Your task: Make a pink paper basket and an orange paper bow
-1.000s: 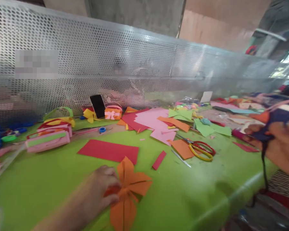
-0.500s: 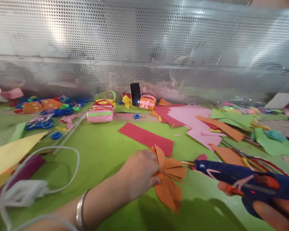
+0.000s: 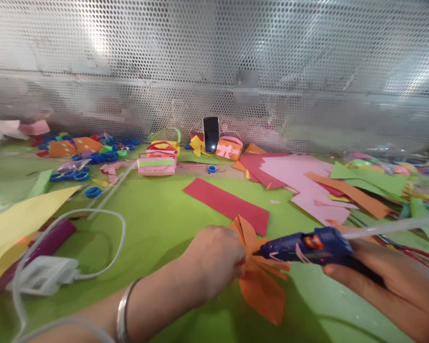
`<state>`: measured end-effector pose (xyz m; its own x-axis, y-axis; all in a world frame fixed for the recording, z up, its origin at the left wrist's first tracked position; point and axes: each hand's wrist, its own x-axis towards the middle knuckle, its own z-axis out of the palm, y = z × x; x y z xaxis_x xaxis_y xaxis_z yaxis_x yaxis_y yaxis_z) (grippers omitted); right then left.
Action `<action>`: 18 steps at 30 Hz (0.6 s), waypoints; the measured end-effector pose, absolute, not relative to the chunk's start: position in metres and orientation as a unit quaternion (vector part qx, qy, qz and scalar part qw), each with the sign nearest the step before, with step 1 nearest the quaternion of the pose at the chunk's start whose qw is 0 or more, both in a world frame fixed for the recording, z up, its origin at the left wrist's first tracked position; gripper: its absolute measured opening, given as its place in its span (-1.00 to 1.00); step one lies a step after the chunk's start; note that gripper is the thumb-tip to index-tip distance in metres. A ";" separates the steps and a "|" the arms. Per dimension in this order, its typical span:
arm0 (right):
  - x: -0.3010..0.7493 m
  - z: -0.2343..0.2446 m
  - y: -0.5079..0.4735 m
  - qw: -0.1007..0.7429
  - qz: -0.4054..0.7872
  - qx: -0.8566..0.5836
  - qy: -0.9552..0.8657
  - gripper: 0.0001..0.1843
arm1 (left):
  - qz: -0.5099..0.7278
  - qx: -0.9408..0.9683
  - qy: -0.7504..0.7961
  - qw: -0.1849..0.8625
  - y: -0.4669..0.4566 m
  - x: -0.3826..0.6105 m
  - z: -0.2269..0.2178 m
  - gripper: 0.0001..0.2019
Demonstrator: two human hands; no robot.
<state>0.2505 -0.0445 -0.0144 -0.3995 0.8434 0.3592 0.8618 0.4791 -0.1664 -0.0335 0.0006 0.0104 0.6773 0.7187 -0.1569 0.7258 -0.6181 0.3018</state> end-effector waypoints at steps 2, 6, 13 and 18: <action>0.246 -0.011 -0.039 0.195 0.008 -0.499 -0.845 -0.69 | 0.004 0.897 0.400 0.187 0.001 -0.034 0.008 -0.88; 0.240 -0.008 -0.034 0.201 0.020 -0.485 -0.851 -0.80 | 0.057 0.886 0.397 0.230 0.001 -0.036 0.004 -0.91; 0.227 0.000 -0.030 0.222 -0.031 -0.443 -0.868 -0.84 | 0.015 0.881 0.408 0.238 0.000 -0.034 0.009 -0.94; 0.221 0.004 -0.029 0.236 -0.048 -0.426 -0.872 -0.78 | -0.026 0.884 0.409 0.223 0.001 -0.031 0.015 -0.92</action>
<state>0.2206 -0.0293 0.0037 -0.5267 0.7198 0.4522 0.7653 0.6331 -0.1165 -0.0306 0.0011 0.0146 0.6638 0.7123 -0.2282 0.7352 -0.5655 0.3737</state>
